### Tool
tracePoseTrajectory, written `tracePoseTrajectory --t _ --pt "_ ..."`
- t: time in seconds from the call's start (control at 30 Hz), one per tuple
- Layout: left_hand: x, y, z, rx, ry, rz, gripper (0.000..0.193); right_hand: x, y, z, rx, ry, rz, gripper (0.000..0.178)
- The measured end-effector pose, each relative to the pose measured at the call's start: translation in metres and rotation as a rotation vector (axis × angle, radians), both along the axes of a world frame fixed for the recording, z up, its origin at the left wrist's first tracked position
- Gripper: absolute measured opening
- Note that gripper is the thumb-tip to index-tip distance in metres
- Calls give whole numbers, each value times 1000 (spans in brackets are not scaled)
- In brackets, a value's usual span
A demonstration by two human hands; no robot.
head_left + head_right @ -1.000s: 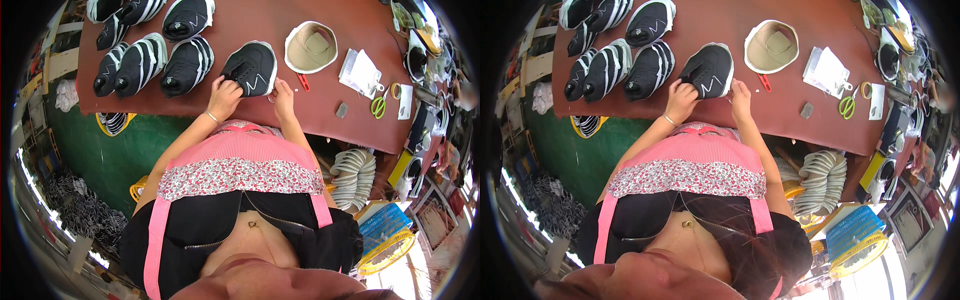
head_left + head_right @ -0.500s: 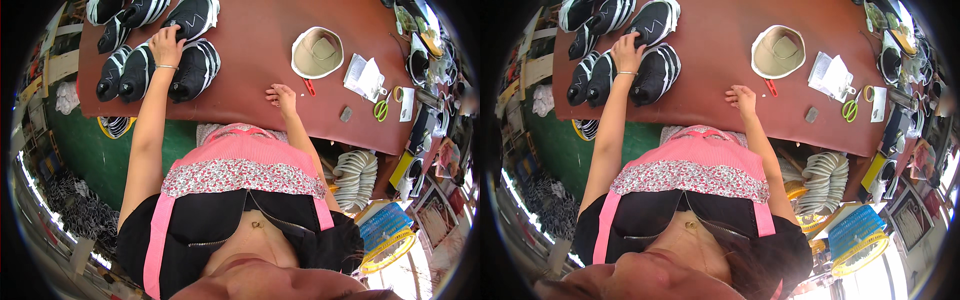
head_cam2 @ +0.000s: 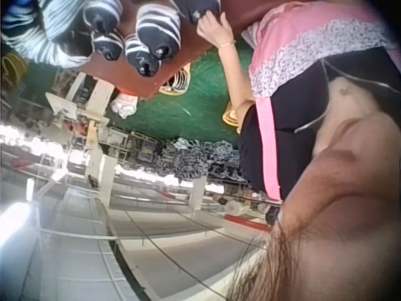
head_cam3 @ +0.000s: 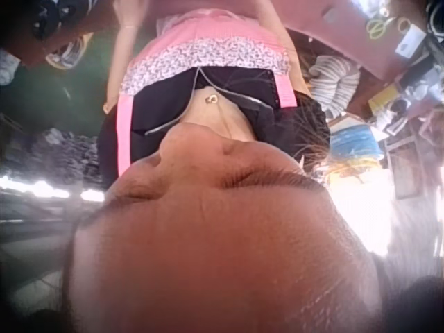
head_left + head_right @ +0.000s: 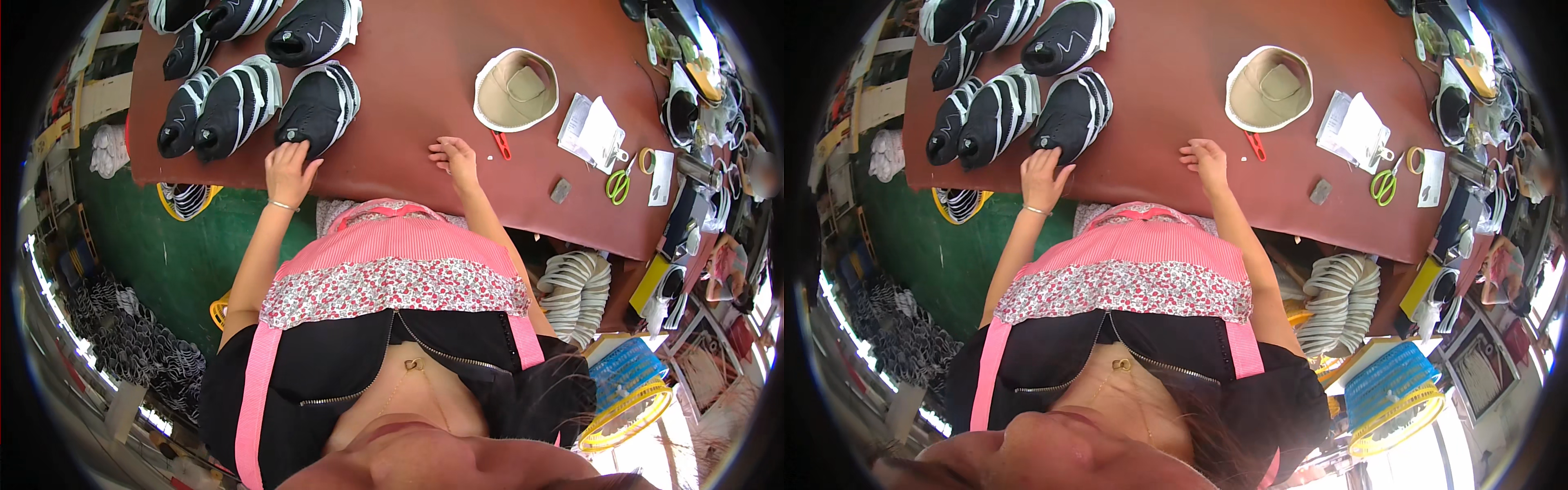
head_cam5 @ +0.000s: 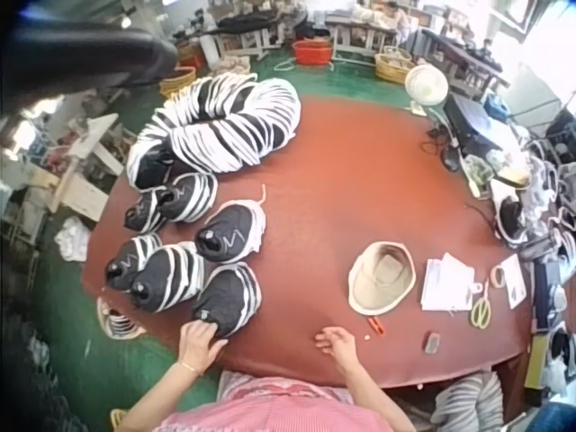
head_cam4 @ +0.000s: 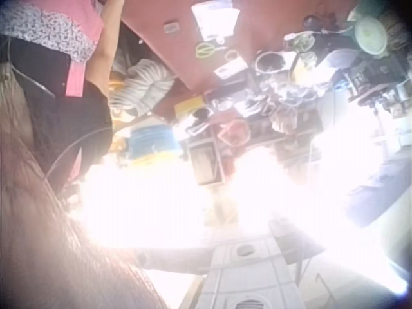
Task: Inspecting and organizing black and white shoe uppers on a production table.
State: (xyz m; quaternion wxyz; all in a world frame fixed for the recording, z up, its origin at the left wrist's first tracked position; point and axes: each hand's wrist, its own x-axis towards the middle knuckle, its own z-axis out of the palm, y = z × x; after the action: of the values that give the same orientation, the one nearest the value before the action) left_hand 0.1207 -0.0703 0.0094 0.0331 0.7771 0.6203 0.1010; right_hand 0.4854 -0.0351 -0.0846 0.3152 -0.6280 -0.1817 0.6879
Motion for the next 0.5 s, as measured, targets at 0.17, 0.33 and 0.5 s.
tracePoseTrajectory --t 0.17,0.33,0.5 --pt "7 13 -21 -95 56 27 35 -10 -6 6 264 -28 134 19" --pt "7 18 -28 -191 109 -9 30 -8 -10 9 296 -142 213 15" --pt "28 15 22 -64 -21 24 27 0 -21 6 540 -686 506 26"
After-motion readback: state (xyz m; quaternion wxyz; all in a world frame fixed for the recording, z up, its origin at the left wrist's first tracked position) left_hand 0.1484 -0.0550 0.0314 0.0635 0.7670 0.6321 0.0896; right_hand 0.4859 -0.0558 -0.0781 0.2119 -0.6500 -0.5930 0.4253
